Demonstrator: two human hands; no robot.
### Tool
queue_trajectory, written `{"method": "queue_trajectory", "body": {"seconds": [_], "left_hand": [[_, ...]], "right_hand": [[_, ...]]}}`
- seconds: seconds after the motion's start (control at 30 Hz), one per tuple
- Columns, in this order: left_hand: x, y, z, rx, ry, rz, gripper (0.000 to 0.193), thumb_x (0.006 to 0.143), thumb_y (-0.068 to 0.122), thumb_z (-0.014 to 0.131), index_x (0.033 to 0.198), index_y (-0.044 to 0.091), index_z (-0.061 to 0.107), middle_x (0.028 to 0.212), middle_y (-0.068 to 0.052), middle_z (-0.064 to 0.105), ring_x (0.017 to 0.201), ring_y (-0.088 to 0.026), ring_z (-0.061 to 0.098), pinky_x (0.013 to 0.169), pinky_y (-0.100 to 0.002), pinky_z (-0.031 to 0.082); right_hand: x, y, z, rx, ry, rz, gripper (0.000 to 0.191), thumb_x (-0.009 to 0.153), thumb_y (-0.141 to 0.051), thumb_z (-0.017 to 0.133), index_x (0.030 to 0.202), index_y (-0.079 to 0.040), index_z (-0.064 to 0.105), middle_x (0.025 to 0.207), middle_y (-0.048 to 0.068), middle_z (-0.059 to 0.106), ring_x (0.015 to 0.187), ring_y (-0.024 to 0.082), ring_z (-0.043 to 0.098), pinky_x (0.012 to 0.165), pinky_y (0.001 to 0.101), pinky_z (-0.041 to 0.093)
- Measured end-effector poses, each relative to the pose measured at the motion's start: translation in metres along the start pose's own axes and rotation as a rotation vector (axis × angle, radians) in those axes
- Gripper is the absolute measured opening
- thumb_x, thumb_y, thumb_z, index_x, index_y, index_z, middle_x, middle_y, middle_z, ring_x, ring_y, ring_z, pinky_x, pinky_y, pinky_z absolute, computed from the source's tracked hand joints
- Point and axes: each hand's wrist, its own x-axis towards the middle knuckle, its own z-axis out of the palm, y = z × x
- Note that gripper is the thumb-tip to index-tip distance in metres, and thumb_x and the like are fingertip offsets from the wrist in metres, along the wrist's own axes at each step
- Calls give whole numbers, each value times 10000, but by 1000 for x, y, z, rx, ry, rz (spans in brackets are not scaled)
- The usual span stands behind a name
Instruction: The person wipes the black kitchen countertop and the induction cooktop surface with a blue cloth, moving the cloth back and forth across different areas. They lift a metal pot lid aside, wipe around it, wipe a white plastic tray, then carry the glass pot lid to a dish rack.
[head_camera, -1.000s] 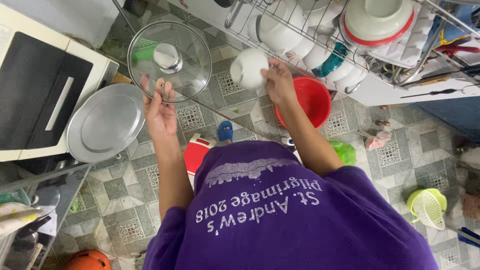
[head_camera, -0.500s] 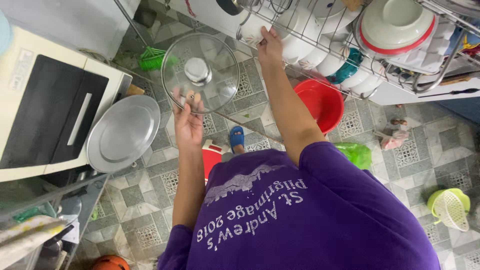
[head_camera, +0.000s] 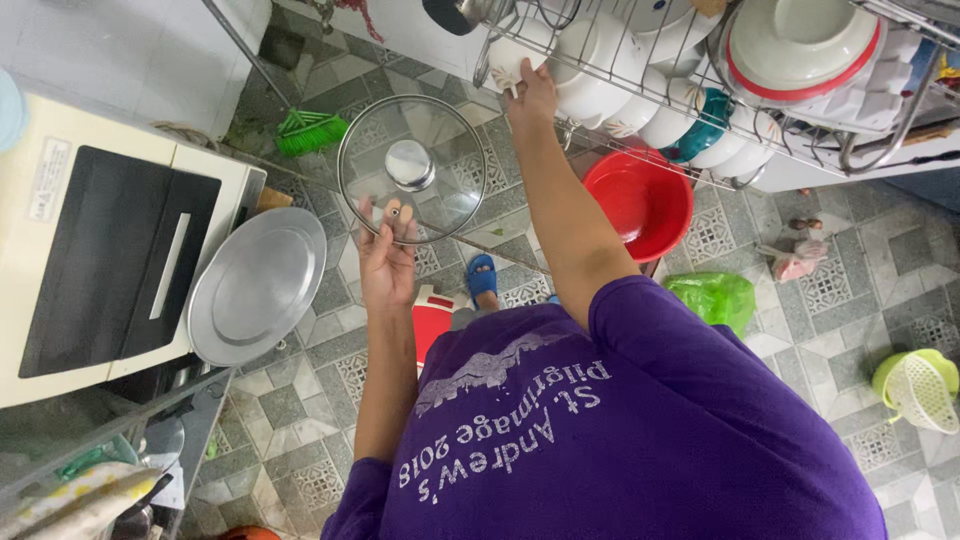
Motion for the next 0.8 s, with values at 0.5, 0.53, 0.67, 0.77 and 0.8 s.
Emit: {"method": "queue_trajectory", "body": {"seconds": [0.5, 0.53, 0.67, 0.77, 0.8], "left_hand": [[8, -9, 6, 31, -68, -63, 630, 1001, -30, 610, 1570, 152, 411, 1364, -169, 647, 1260, -305, 651, 1088, -457, 534], [8, -10, 6, 33, -66, -72, 634, 1000, -29, 610, 1571, 155, 405, 1365, -167, 646, 1259, -304, 650, 1086, -459, 536], [13, -13, 8, 25, -95, -103, 653, 993, -24, 610, 1577, 165, 387, 1365, -167, 646, 1258, -304, 649, 1079, -459, 545], [18, -15, 15, 31, -118, -117, 663, 993, -30, 611, 1582, 170, 383, 1366, -168, 646, 1256, -302, 649, 1082, -452, 549], [19, -15, 19, 38, -122, -120, 665, 994, -34, 611, 1584, 172, 383, 1368, -167, 646, 1254, -301, 649, 1084, -450, 550]], "right_hand": [[-28, -4, -10, -918, 305, -352, 220, 785, -181, 784, 697, 3, 705, 581, 65, 651, 467, 165, 616, 430, 335, 493], [-29, -6, -13, -950, 312, -341, 230, 783, -197, 782, 697, 4, 708, 581, 65, 648, 469, 164, 614, 439, 338, 496], [-33, -9, -25, -1239, 218, -526, 294, 831, -258, 776, 904, 26, 765, 684, 73, 691, 573, 153, 669, 572, 286, 517], [-45, -10, -37, -1064, 173, -480, 427, 795, -232, 782, 1129, 20, 692, 844, 79, 730, 681, 143, 684, 573, 278, 541], [-49, -13, -43, -1012, 128, -376, 438, 821, -232, 761, 1178, 9, 682, 884, 89, 732, 707, 145, 676, 580, 282, 535]]}}
